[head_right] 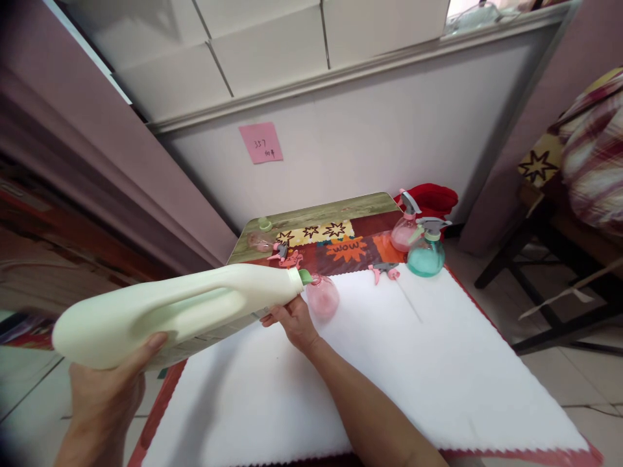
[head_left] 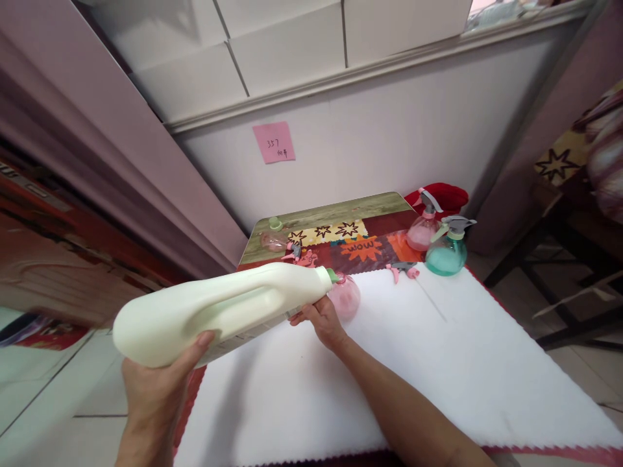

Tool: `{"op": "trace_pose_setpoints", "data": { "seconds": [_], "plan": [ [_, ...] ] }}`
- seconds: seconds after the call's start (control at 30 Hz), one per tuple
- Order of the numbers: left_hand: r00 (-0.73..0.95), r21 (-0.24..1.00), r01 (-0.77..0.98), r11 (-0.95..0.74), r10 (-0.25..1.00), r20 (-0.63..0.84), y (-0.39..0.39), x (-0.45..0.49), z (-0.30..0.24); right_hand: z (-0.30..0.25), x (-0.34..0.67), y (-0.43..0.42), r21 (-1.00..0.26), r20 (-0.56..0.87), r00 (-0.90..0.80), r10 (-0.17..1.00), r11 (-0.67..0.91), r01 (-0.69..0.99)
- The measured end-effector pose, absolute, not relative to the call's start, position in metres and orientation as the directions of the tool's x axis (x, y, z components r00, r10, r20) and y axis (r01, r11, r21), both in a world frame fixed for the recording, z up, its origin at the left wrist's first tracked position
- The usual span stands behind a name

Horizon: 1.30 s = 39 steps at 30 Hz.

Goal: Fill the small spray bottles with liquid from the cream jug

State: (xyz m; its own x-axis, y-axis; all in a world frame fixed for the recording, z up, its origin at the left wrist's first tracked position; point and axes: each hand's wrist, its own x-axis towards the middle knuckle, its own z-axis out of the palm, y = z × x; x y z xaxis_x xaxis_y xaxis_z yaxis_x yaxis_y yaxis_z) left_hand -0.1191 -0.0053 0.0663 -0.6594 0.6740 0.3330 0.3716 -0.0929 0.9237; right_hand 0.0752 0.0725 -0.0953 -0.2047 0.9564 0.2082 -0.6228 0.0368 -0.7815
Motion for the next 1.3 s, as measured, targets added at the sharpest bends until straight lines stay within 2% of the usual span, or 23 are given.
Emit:
{"op": "trace_pose_setpoints", "data": {
  "seconds": [0.2, 0.43, 0.67, 0.8, 0.97, 1.3],
  "plan": [
    [-0.716, 0.959, 0.269, -0.092, 0.647, 0.263, -0.007, -0.102, 0.078, -0.097, 0.076, 0.073, -0.798, 0.215, -0.215, 0.953, 0.045, -0.6],
    [-0.706, 0.974, 0.207, -0.093, 0.675, 0.215, -0.017, -0.074, 0.091, -0.096, 0.076, 0.073, -0.788, 0.204, -0.214, 0.955, 0.031, -0.615],
    [-0.689, 0.961, 0.255, -0.108, 0.677, 0.259, -0.014, -0.081, 0.087, -0.097, 0.076, 0.073, -0.801, 0.211, -0.225, 0.951, 0.036, -0.598],
    [-0.717, 0.948, 0.304, -0.094, 0.632, 0.293, -0.008, -0.098, 0.078, -0.096, 0.076, 0.073, -0.789, 0.204, -0.22, 0.954, 0.027, -0.614],
    [-0.698, 0.961, 0.243, -0.132, 0.664, 0.268, -0.008, -0.094, 0.079, -0.095, 0.076, 0.073, -0.792, 0.199, -0.215, 0.956, 0.028, -0.61],
    [-0.709, 0.955, 0.282, -0.089, 0.652, 0.27, -0.01, -0.095, 0.081, -0.093, 0.078, 0.072, -0.809, 0.22, -0.23, 0.948, 0.046, -0.586]
  ]
}}
